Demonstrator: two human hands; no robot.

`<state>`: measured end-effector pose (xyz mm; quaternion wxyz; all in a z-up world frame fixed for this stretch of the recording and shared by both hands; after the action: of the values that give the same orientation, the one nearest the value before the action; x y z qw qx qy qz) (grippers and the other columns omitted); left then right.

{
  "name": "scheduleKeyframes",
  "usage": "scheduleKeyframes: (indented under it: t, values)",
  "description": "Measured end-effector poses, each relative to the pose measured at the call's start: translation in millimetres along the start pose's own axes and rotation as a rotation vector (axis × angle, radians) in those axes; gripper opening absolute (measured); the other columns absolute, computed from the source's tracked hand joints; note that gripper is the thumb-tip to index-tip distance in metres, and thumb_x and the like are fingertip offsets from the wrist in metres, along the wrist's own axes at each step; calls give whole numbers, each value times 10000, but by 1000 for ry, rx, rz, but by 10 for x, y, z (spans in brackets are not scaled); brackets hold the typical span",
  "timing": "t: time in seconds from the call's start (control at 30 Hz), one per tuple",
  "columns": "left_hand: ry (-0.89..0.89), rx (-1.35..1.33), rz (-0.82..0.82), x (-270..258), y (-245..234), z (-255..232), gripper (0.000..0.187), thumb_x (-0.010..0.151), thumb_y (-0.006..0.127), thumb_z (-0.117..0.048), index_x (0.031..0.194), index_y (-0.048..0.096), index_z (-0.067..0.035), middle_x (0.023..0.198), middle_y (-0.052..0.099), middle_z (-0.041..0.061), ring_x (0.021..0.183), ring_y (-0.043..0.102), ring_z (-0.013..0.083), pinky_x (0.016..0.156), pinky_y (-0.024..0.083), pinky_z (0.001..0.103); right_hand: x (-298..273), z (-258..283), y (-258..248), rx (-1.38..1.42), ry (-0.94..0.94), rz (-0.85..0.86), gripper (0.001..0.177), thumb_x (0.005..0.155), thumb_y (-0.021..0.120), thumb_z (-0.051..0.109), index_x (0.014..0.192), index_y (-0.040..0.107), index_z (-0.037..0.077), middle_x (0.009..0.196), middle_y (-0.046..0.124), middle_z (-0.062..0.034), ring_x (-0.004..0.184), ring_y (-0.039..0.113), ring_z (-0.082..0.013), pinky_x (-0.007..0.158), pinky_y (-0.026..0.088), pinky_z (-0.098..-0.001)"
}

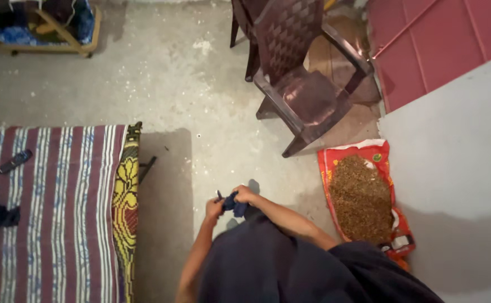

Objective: The person wipes several plastic chairs with a dark cloth, moving them around the room to access different surfaces. The person also briefly handles a stack of books and notebooks on a bed before returning to cleaning the chairs.

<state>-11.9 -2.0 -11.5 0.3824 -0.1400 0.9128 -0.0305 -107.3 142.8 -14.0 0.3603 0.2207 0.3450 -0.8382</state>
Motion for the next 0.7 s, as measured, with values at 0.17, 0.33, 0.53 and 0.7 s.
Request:
scheduleKeyframes:
  t: [0.17,0.33,0.53,0.7]
  values:
    - [247,320,-360,472,119,-611,128,732,744,-154,794,766,-45,682,720,134,618,676,239,657,541,374,572,119,-449,-112,-107,-72,435,648,819,197,1078,786,141,1032,764,-155,986,730,-324,881,577,-408]
    - [292,124,-319,705,289,-1165,200,740,710,-151,917,731,-60,774,733,163,719,710,305,712,557,409,814,414,-944,75,-75,-256,509,775,838,466,1153,730,143,1151,749,-137,1084,716,-296,954,555,-390]
    - [306,272,-263,1185,378,-1385,282,780,766,-230,987,737,-40,831,739,202,768,721,346,741,555,449,938,558,-1213,88,-151,-157,524,715,853,388,1193,747,201,1141,756,-115,1071,717,-283,959,546,-389]
    - [230,380,-189,1760,361,-1207,345,774,764,-283,1022,772,-43,908,755,222,874,720,387,800,551,454,1369,316,-1217,-130,-77,-124,426,672,831,305,1079,803,179,1043,783,-127,973,748,-310,886,597,-394]
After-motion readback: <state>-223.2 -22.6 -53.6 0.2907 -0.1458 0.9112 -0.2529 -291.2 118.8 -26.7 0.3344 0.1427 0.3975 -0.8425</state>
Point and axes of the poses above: each hand's wrist, its own x-axis towards the middle knuckle, its own y-axis out of the palm, z = x × y, the point moved 1 cm from there along x, towards the middle knuckle
